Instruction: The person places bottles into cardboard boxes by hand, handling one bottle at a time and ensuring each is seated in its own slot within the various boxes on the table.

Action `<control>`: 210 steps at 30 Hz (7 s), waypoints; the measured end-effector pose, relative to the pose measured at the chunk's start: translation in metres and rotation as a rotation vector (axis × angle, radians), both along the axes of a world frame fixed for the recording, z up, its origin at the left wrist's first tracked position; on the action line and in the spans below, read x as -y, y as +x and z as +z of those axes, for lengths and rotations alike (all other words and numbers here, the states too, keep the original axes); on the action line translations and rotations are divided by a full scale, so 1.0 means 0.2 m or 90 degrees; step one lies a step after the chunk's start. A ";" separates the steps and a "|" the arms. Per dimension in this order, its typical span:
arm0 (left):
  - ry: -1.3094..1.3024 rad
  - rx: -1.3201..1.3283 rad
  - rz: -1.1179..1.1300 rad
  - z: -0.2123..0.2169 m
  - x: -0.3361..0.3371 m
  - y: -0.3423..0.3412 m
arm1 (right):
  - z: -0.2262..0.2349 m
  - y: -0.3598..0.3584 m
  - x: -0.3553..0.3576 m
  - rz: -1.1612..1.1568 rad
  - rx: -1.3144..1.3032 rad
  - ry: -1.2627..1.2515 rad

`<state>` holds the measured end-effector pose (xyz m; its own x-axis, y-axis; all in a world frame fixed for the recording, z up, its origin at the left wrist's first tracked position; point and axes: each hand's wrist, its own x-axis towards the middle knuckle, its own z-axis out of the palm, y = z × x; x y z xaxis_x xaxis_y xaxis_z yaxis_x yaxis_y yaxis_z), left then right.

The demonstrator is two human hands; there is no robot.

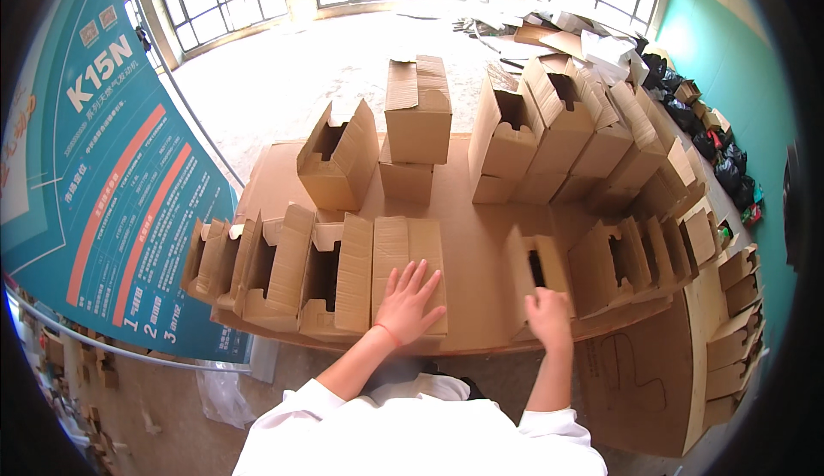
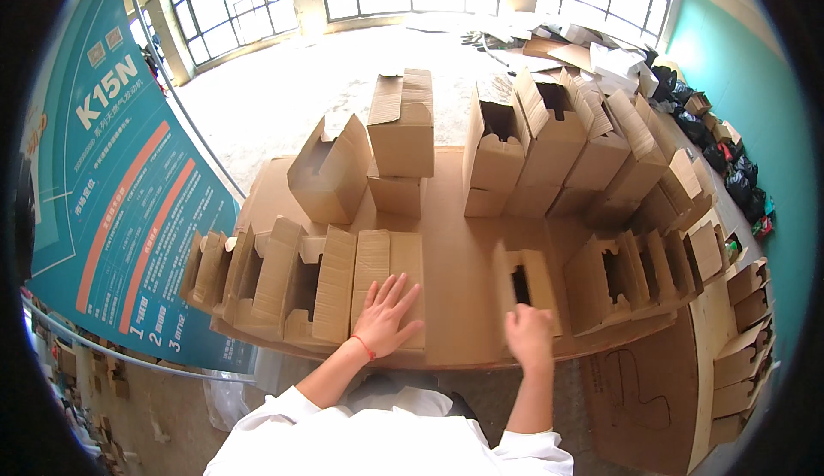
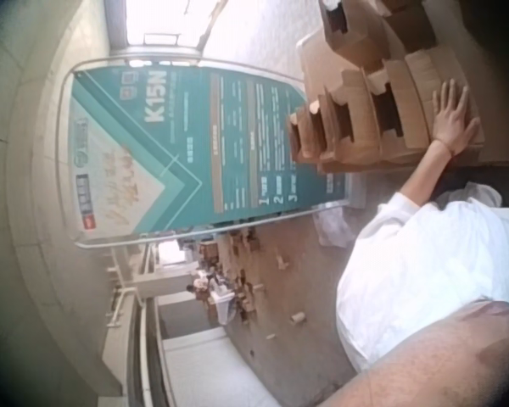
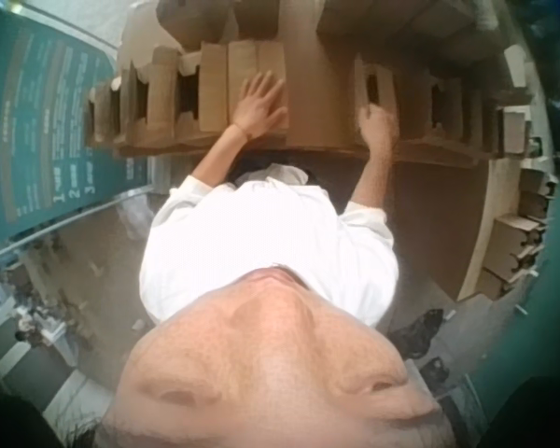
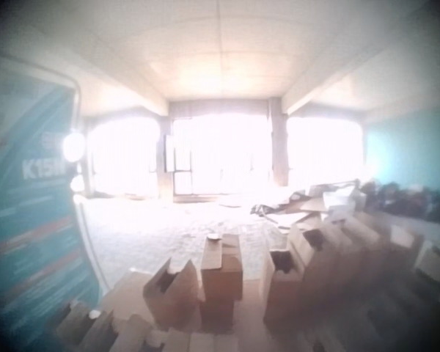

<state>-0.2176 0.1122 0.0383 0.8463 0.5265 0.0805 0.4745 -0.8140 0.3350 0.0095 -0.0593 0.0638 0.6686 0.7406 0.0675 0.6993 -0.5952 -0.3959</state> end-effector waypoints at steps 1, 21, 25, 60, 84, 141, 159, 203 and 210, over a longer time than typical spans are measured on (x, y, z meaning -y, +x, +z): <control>0.004 0.000 0.000 -0.01 0.00 0.00 | 0.03 -0.09 -0.05 0.023 0.007 -0.013; -0.128 0.102 -0.020 -0.09 0.03 0.16 | 0.04 -0.47 -0.01 0.186 -0.158 0.125; -0.043 0.111 -0.077 -0.09 0.02 0.12 | 0.05 -0.41 0.06 0.140 -0.162 0.219; -0.036 -0.081 -0.064 0.11 0.22 0.14 | -0.30 0.41 -0.62 0.210 -0.198 0.144; 0.029 -0.085 0.071 -0.03 0.29 0.20 | -0.04 0.39 -0.35 0.274 0.002 0.278; 0.023 -0.125 0.052 0.07 0.29 0.24 | 0.71 0.48 0.37 0.056 0.344 0.333; 0.051 -0.134 0.068 0.06 0.30 0.25 | -0.19 -0.09 -0.18 0.475 0.313 0.051; -0.054 0.036 0.021 -0.13 0.45 0.42 | -0.38 0.07 -0.47 0.335 0.045 0.182; -0.057 0.112 0.041 -0.16 0.44 0.45 | -0.44 0.13 -0.47 0.293 -0.124 0.278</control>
<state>-0.1276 0.0237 0.0067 0.7875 0.5910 0.1744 0.4530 -0.7471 0.4864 0.0355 0.0342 -0.0247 0.3200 0.8860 0.3356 0.7353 -0.0089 -0.6777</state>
